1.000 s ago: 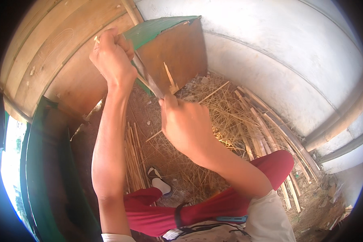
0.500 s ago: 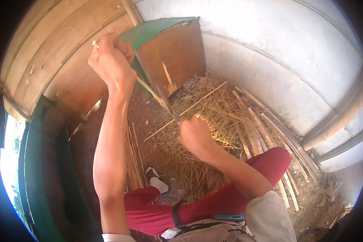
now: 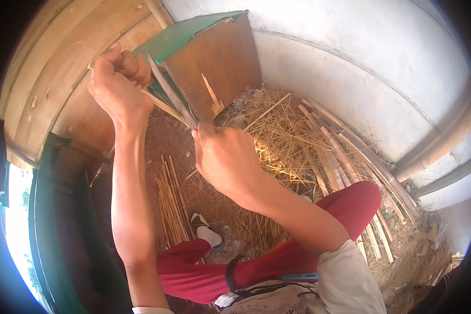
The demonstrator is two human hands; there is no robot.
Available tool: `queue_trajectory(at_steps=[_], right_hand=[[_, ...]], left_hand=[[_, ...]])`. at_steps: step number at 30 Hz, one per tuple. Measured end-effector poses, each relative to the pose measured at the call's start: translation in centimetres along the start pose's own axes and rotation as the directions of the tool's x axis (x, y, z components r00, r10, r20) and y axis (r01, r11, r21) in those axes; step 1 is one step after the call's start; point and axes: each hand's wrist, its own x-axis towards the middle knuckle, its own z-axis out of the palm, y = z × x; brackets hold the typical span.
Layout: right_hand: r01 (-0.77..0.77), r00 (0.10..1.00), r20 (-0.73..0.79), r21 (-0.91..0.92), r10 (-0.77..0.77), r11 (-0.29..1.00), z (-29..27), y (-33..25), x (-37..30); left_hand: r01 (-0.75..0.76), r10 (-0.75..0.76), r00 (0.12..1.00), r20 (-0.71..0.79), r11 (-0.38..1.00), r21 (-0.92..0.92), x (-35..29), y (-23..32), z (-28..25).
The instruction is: The person sits on a small stool and uses a large knife to split a long bamboo pole into thin strips. They hold the bamboo with one hand and strike it with the knife to separate the layers, then continue to shave and refine the strips.
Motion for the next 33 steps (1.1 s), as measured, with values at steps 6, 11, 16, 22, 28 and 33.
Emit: queue_trajectory(at_steps=[6,11,16,22,28,33], right_hand=[[-0.088,0.988,0.13,0.045,0.081,0.995,-0.4,1.8,-0.8],[0.011,1.0,0.015,-0.017,-0.01,1.0,-1.5,-0.2,-0.7],[0.088,0.991,0.113,-0.12,-0.075,0.989,-0.4,1.3,-0.9],[0.052,0.996,0.081,-0.107,-0.043,0.993,0.0,1.9,-2.5],[-0.009,1.0,0.006,0.01,0.009,1.0,-1.8,0.3,-0.8],[-0.02,0.999,0.035,-0.174,0.026,0.985,0.4,1.8,-2.7]], left_hand=[[-0.011,0.012,1.0,0.018,0.999,-0.04,0.0,0.6,0.7],[-0.041,0.044,0.997,0.066,0.998,-0.047,-0.3,-0.2,1.3],[-0.002,0.002,1.0,-0.004,1.0,-0.005,-0.3,0.7,0.9],[-0.065,0.065,0.997,0.034,0.998,0.001,-0.6,-0.5,1.3],[-0.025,0.025,1.0,0.004,1.0,0.0,-0.1,-0.2,0.9],[-0.036,0.035,0.999,0.016,0.999,0.024,-0.5,-0.3,2.4]])
